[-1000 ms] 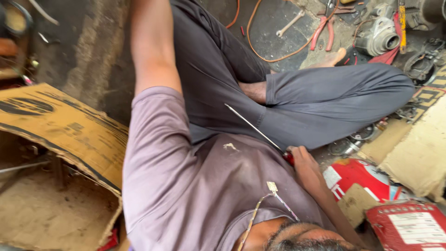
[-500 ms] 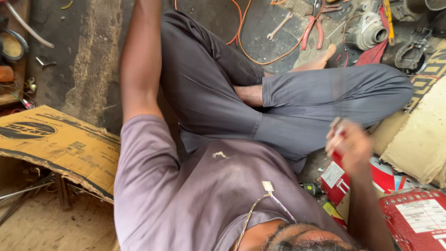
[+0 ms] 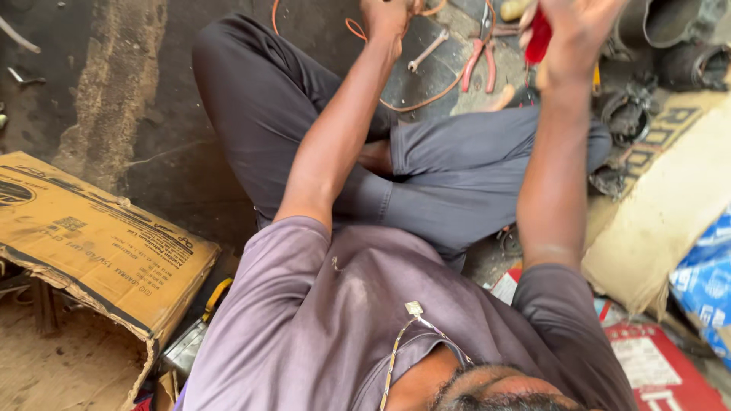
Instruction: The person sits on the floor and uses pliers and a screwdriver to strip, twist, and adjust orange wires connected to a small electrical component. The person manipulates the wires and component repeatedly, occasionally switching between tools.
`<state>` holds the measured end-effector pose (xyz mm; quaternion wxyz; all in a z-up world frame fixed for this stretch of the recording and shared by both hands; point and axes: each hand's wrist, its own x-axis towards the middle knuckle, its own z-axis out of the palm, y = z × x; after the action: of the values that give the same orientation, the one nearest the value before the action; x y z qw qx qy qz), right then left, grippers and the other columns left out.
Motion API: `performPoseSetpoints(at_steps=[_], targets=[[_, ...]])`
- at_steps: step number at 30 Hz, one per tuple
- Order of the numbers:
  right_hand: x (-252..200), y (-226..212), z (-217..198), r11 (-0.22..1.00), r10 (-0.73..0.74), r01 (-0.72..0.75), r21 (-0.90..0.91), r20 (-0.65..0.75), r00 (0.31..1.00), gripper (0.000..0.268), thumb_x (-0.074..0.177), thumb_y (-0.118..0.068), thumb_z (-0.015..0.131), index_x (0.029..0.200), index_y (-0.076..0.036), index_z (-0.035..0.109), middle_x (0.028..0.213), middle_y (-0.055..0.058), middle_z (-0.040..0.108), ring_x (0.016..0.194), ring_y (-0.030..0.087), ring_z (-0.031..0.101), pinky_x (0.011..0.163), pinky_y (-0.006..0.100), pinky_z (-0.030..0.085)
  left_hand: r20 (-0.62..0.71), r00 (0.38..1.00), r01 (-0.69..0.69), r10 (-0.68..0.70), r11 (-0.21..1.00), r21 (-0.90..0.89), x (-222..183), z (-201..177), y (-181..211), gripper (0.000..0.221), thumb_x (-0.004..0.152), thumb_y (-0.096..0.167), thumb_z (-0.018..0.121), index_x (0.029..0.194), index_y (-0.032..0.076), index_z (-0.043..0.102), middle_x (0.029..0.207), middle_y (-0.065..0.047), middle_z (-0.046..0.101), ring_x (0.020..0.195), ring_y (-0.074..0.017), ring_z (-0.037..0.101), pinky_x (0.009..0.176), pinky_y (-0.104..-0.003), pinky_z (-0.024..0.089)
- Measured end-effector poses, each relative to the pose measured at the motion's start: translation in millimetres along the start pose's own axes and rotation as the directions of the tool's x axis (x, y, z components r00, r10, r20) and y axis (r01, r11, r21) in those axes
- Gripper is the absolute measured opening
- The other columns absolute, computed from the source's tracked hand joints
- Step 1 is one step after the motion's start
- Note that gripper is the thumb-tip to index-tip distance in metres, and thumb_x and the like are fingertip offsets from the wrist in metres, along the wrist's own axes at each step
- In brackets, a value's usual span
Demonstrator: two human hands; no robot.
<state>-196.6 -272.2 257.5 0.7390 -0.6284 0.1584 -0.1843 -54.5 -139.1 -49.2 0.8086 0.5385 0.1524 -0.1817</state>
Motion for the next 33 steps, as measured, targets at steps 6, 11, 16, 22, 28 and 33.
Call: performPoseSetpoints(at_steps=[6,11,16,22,28,33], targets=[[-2.8,11.4,-24.5,0.987,0.104,-0.114,0.109,0.093,0.99,0.028,0.108,-0.001,0.067,0.134,0.005,0.059,0.102,0.016,0.07,0.069,0.017,0.063,0.056,0.03,0.05,0.064,0.997,0.057,-0.051,0.994,-0.098,-1.8,-3.0,9.6,0.007,0.086,-0.002,0.073,0.085,-0.009,0.072,0.069,-0.009,0.072,0.054,-0.0132,0.062,0.048,-0.025,0.044],[7.2,5.1,-20.7,0.985,0.109,-0.116,0.127,0.057,0.992,0.043,0.106,0.0,0.069,0.147,0.006,0.057,0.101,0.014,0.067,0.068,0.017,0.063,0.055,0.029,0.05,0.006,0.994,0.109,-0.109,0.976,-0.189,3.0,1.9,17.3,0.011,0.086,-0.001,0.076,0.095,-0.006,0.073,0.077,-0.008,0.073,0.061,-0.0114,0.065,0.055,-0.024,0.052],[4.0,9.8,-22.0,0.982,0.139,-0.147,0.117,0.076,0.987,0.049,0.102,-0.004,0.072,0.148,0.007,0.057,0.101,0.015,0.068,0.068,0.018,0.064,0.054,0.028,0.05,-0.018,0.995,0.091,-0.094,0.99,-0.108,10.0,5.5,15.8,0.011,0.087,0.002,0.079,0.094,-0.006,0.075,0.075,-0.008,0.072,0.059,-0.0103,0.061,0.054,-0.023,0.049],[3.9,11.7,-23.5,0.98,0.156,-0.163,0.114,0.071,0.985,0.046,0.103,-0.006,0.074,0.143,0.008,0.057,0.101,0.015,0.067,0.069,0.019,0.064,0.055,0.028,0.049,-0.05,0.996,0.064,-0.067,0.996,-0.059,9.2,0.8,11.8,0.013,0.082,0.006,0.081,0.084,-0.005,0.074,0.07,-0.008,0.072,0.056,-0.012,0.063,0.053,-0.026,0.05],[5.9,9.4,-18.8,0.986,0.168,-0.169,0.014,0.056,0.984,0.046,0.104,0.001,0.071,0.148,0.007,0.058,0.101,0.015,0.068,0.07,0.016,0.065,0.056,0.027,0.051,-0.057,0.996,-0.054,0.062,0.989,0.136,3.4,3.9,18.0,0.019,0.083,0.016,0.08,0.077,-0.002,0.076,0.067,-0.006,0.073,0.055,-0.0104,0.064,0.053,-0.027,0.051],[-4.0,-3.9,-23.4,0.9,0.111,-0.065,-0.432,0.082,0.99,0.05,0.099,0.011,0.068,0.147,0.002,0.054,0.111,0.009,0.064,0.084,0.009,0.065,0.073,0.023,0.054,-0.103,0.993,-0.035,0.063,0.968,0.249,-1.9,9.7,28.9,0.025,0.082,0.021,0.079,0.074,-0.002,0.076,0.062,-0.005,0.073,0.05,-0.009,0.063,0.049,-0.027,0.049]])
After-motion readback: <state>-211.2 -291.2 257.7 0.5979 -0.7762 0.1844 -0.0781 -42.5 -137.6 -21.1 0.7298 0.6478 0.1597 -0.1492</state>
